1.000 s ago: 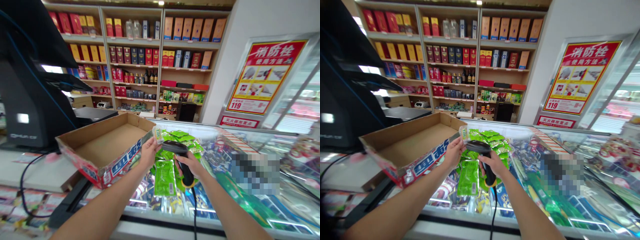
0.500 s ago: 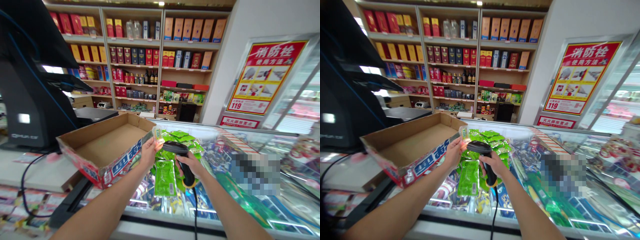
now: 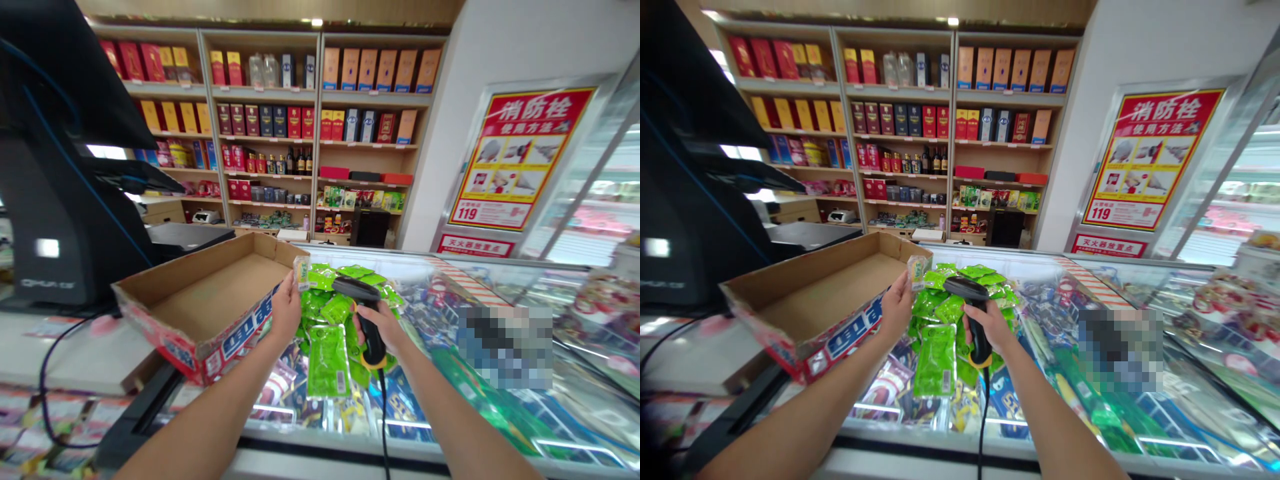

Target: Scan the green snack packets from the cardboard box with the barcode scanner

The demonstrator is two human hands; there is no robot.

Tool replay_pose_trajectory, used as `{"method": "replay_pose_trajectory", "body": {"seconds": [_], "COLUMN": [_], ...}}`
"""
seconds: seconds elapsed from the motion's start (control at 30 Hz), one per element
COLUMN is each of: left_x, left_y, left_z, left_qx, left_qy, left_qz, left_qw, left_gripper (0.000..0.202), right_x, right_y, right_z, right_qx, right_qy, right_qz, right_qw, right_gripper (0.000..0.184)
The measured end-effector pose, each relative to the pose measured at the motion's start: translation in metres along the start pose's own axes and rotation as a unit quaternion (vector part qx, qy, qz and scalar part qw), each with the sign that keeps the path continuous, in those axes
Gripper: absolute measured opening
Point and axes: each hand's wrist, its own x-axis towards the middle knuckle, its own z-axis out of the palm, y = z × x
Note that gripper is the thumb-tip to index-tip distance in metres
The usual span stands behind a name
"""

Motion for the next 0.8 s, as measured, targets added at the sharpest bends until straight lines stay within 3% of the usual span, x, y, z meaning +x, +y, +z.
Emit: {"method": "replay_pose_trajectory", "body": {"seconds": [0.17, 0.37, 0.47, 0.67, 0.8], "left_x": [0.004, 0.012, 0.013, 0.01, -0.003], "left_y": [-0.012, -0.021, -0.024, 0.0, 0.013], "left_z": [-0.005, -0.008, -0.01, -0.023, -0.042], "left_qx": [0.118, 0.129, 0.136, 0.265, 0.361], "left_qy": [0.028, 0.039, 0.018, -0.022, -0.099], "left_qz": [0.037, 0.029, 0.026, -0.003, -0.001], "left_qw": [0.992, 0.99, 0.99, 0.964, 0.927], "left_gripper": [0.041, 0.042, 0.042, 0.038, 0.037], "right_x": [0.004, 0.008, 0.009, 0.012, 0.012], "right_y": [0.003, 0.005, 0.007, 0.015, 0.004], "right_z": [-0.003, -0.007, -0.009, -0.009, -0.008], "right_qx": [0.002, 0.002, 0.001, 0.02, 0.065], "right_qy": [0.018, 0.041, 0.052, 0.068, 0.117], "right_qz": [-0.002, -0.016, -0.02, -0.02, -0.005], "right_qw": [1.0, 0.999, 0.998, 0.997, 0.991], "right_gripper": [0.034, 0.034, 0.031, 0.027, 0.022]}}
